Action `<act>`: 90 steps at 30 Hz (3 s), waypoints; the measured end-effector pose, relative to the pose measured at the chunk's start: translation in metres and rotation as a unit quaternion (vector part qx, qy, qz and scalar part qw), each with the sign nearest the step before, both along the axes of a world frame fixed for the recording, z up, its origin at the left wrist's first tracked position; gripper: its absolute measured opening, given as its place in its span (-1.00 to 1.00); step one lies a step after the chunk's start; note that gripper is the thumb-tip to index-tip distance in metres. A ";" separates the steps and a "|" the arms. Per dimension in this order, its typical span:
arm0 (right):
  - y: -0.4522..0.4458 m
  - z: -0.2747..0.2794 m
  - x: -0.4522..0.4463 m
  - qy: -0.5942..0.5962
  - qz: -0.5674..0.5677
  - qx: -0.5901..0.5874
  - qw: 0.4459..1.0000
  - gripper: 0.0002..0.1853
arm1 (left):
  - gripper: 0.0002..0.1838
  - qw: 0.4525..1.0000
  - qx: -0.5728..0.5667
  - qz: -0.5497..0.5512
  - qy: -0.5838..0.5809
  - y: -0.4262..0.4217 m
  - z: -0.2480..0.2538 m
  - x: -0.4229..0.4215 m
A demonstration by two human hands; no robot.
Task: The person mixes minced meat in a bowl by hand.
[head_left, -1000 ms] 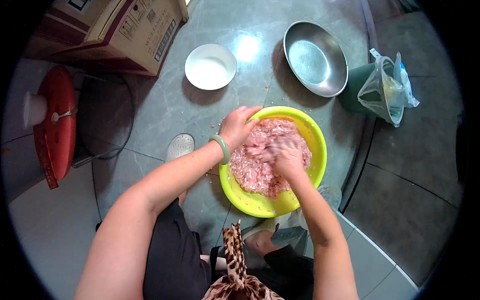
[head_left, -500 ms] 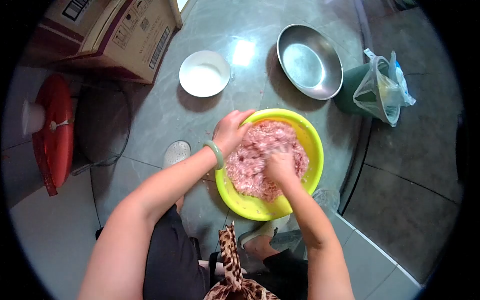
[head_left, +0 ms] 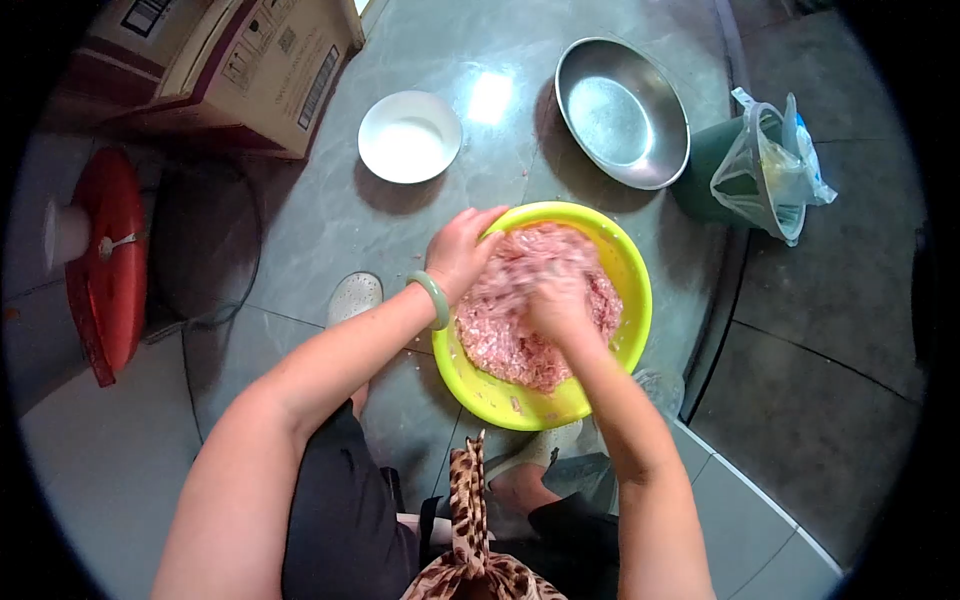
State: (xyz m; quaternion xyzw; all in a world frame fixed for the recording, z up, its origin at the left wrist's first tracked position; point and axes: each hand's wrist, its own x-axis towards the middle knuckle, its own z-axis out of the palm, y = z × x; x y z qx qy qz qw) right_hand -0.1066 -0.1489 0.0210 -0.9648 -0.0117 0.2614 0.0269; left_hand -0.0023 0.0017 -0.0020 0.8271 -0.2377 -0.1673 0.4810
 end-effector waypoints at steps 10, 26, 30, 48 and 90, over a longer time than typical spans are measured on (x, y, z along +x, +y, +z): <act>0.071 -0.022 -0.089 0.122 0.011 0.089 0.988 -0.75 | -0.61 1.000 -0.008 0.010 0.007 -0.002 -0.002 0.000; 0.082 -0.011 -0.067 0.080 -0.003 0.127 0.989 -0.69 | -0.60 0.999 -0.029 0.019 0.002 -0.002 -0.002 -0.001; 0.020 -0.037 -0.010 -0.015 -0.028 0.087 0.996 -0.73 | -0.60 1.000 -0.008 -0.002 0.017 -0.001 0.000 0.002; -0.040 -0.059 -0.041 -0.138 -0.091 0.055 0.985 -0.57 | -0.60 1.000 -0.030 0.005 -0.009 -0.001 -0.003 0.004; 0.060 -0.012 -0.048 0.142 0.026 0.043 0.989 -0.67 | -0.60 0.999 0.010 -0.005 0.030 -0.001 0.003 0.004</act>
